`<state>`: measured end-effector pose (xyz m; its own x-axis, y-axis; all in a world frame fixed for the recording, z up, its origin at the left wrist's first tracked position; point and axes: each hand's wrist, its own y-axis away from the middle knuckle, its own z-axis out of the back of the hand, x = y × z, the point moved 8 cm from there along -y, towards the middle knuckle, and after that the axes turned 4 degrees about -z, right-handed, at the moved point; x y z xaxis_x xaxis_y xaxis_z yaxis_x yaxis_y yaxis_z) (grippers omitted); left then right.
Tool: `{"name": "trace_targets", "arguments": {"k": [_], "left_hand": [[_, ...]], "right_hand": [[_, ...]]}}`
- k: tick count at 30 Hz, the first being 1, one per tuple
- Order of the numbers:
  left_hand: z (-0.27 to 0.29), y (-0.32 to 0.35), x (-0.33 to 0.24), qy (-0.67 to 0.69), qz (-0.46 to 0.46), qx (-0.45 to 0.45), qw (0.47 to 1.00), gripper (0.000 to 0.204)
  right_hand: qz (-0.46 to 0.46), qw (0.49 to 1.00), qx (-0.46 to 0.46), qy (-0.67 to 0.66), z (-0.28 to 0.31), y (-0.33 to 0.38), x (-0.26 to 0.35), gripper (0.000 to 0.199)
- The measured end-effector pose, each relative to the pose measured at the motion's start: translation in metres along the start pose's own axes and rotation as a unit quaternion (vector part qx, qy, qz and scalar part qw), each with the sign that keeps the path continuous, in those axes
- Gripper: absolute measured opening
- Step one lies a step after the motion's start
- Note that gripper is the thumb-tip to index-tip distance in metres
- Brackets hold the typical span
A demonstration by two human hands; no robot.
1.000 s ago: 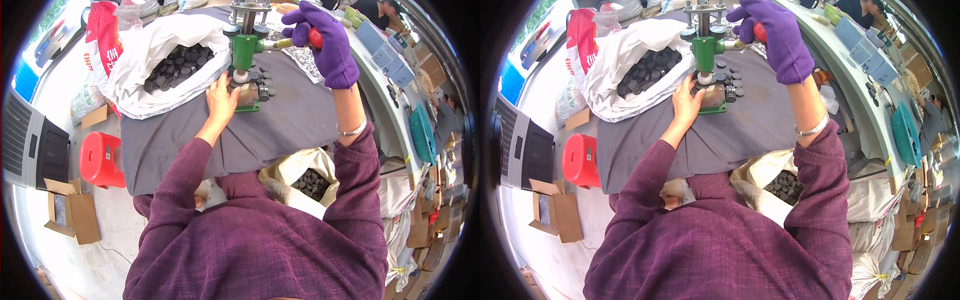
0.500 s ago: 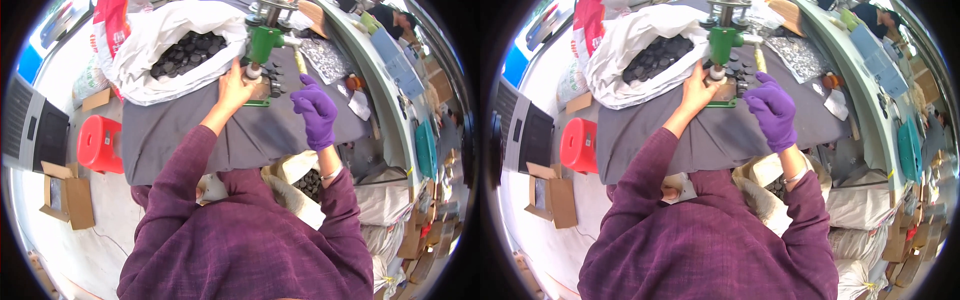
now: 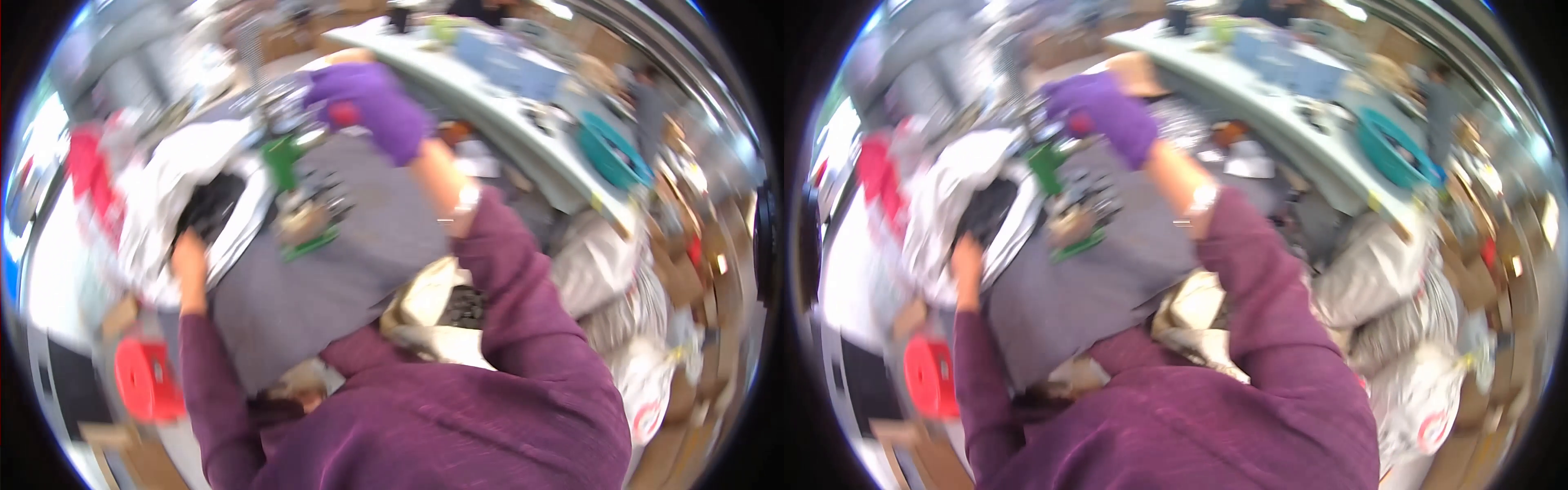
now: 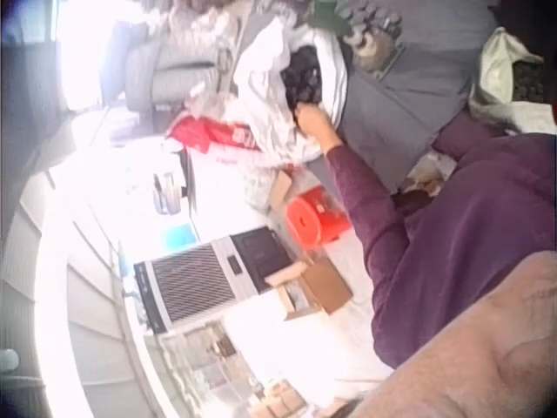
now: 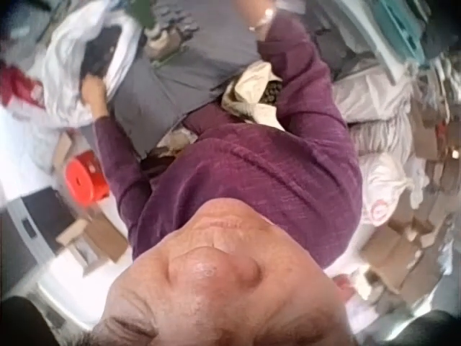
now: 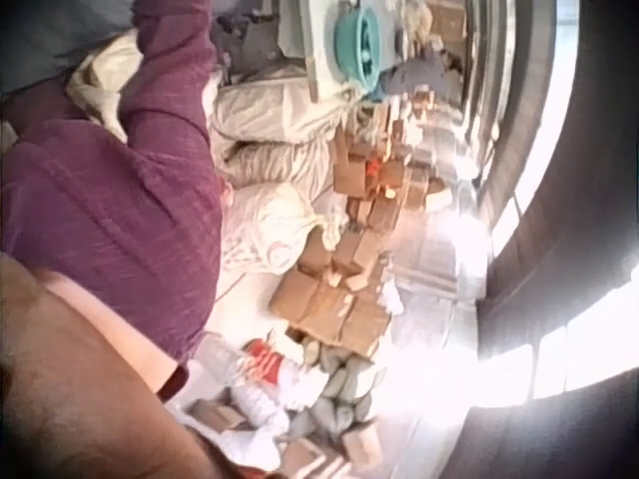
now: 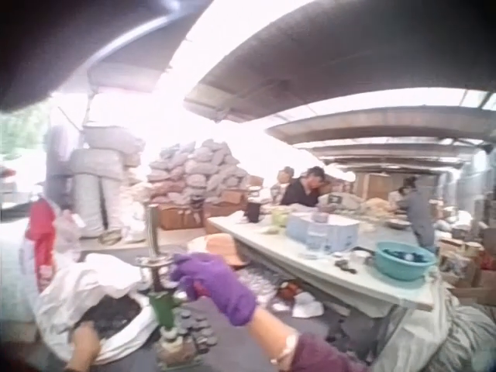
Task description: The person processes small black circular discs using a manual hand press.
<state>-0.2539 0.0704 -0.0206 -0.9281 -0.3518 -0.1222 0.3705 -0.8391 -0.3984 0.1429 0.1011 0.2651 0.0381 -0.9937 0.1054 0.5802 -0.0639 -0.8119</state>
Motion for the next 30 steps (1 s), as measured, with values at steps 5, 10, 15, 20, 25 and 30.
{"name": "trace_targets", "arguments": {"k": [5,10,15,20,25,30], "left_hand": [[0.004,-0.007,-0.027,-0.031,-0.069,-0.038,0.996,0.026],[0.02,-0.009,-0.042,0.058,-0.096,-0.071,0.991,0.034],[0.02,-0.003,-0.019,0.139,-0.034,-0.078,0.987,0.037],[0.055,0.023,-0.041,0.332,-0.07,-0.197,0.92,0.045],[0.071,0.044,-0.175,0.419,-0.099,-0.063,0.9,0.066],[0.051,0.046,-0.202,0.382,-0.057,-0.003,0.923,0.075]], "right_hand": [[-0.397,0.839,-0.063,-0.367,-0.011,0.005,-0.053,0.019],[-0.311,0.896,-0.051,-0.312,-0.002,0.006,-0.057,0.023],[-0.398,0.846,-0.042,-0.352,-0.012,0.004,-0.057,0.02],[0.011,0.998,-0.049,-0.03,-0.002,-0.006,-0.031,0.019],[-0.232,0.93,-0.052,-0.281,0.01,0.011,-0.06,0.015],[-0.404,0.845,-0.063,-0.344,-0.005,0.003,-0.046,0.039]]}}
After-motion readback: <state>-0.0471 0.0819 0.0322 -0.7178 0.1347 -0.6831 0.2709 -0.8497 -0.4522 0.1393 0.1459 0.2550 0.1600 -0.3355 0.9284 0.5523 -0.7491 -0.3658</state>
